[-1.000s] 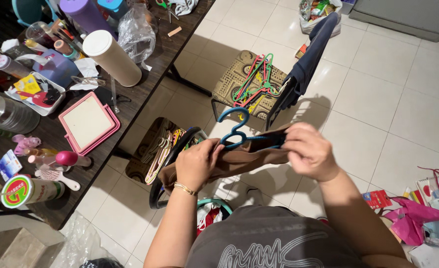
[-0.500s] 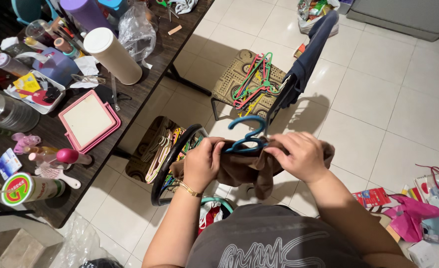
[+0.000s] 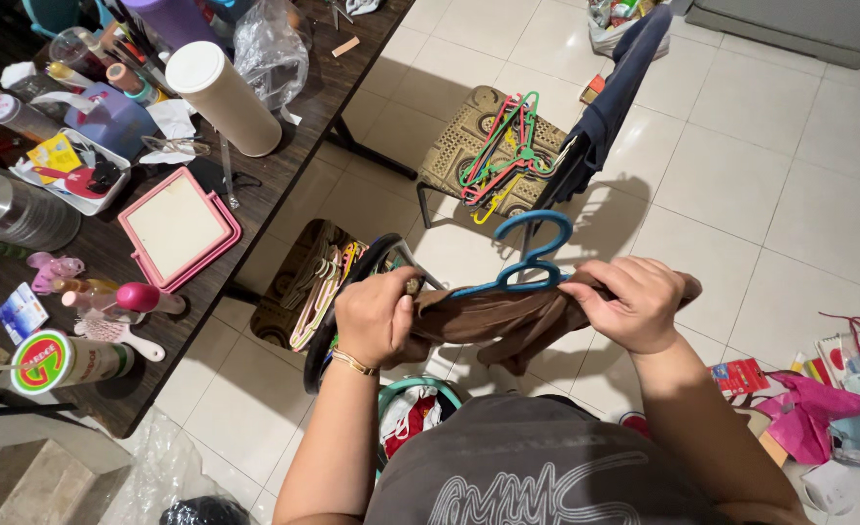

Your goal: The person takes clothing items from a bucket and places them onto hangers by hand, then handles the remaining laundry inside the bucket.

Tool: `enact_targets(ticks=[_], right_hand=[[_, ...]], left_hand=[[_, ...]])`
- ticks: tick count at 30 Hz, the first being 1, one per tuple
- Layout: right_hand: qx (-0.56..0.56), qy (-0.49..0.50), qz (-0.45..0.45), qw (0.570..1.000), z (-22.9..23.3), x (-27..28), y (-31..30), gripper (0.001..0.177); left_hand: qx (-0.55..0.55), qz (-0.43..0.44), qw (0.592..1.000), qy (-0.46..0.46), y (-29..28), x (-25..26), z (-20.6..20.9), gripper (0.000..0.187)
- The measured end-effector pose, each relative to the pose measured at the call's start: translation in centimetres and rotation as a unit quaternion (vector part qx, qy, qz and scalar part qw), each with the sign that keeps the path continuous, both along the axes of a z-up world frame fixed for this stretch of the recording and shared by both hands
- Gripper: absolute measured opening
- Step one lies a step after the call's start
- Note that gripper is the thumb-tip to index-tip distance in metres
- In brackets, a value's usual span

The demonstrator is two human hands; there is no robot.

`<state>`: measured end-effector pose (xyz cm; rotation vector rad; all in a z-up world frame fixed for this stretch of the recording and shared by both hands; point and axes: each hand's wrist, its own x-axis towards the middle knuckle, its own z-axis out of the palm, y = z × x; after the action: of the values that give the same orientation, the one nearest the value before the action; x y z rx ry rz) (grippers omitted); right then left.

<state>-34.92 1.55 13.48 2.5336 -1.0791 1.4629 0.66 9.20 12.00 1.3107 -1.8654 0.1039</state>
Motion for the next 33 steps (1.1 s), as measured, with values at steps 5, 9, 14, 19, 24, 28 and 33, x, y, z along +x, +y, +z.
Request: enact_targets(ticks=[5,9,14,19,24,28,33], right_hand=[[0.007,-0.009,0.007,1.000,-0.5,-0.3,0.0,0.028],[0.031,-0.022,-0.004,0.999,-1.1,-0.5,0.0,0.030],[0.056,-0.042,0.005,0.998,-1.5,-0.7,-0.3,0.032],[0.052,-0.033,0.006,0.998,-0.6,0.0,0.0,0.032],[0.018,0.000,0.018,1.000,0.4,0.7,0.3,0.032],[0.026,-0.024,0.046,0.998,0.1,1.0,0.5,0.030],[0.026,-0.052,0.054,0.997,-1.0,-0.2,0.7,0.023]], left_hand=[[0.100,-0.034,0.994,-0.010,0.1,0.4,0.3,0.020],[0.113,-0.039,0.992,-0.038,0.2,0.6,0.3,0.017],[0.132,-0.070,0.988,-0.049,-0.2,0.3,0.7,0.017],[0.058,-0.067,0.995,-0.044,-0.4,0.0,1.2,0.017],[0.037,-0.091,0.995,-0.001,-0.1,-1.0,0.5,0.016],[0.118,-0.061,0.991,0.001,-0.3,-1.5,-0.6,0.019],[0.067,-0.055,0.996,-0.008,0.3,-1.5,-1.0,0.021]])
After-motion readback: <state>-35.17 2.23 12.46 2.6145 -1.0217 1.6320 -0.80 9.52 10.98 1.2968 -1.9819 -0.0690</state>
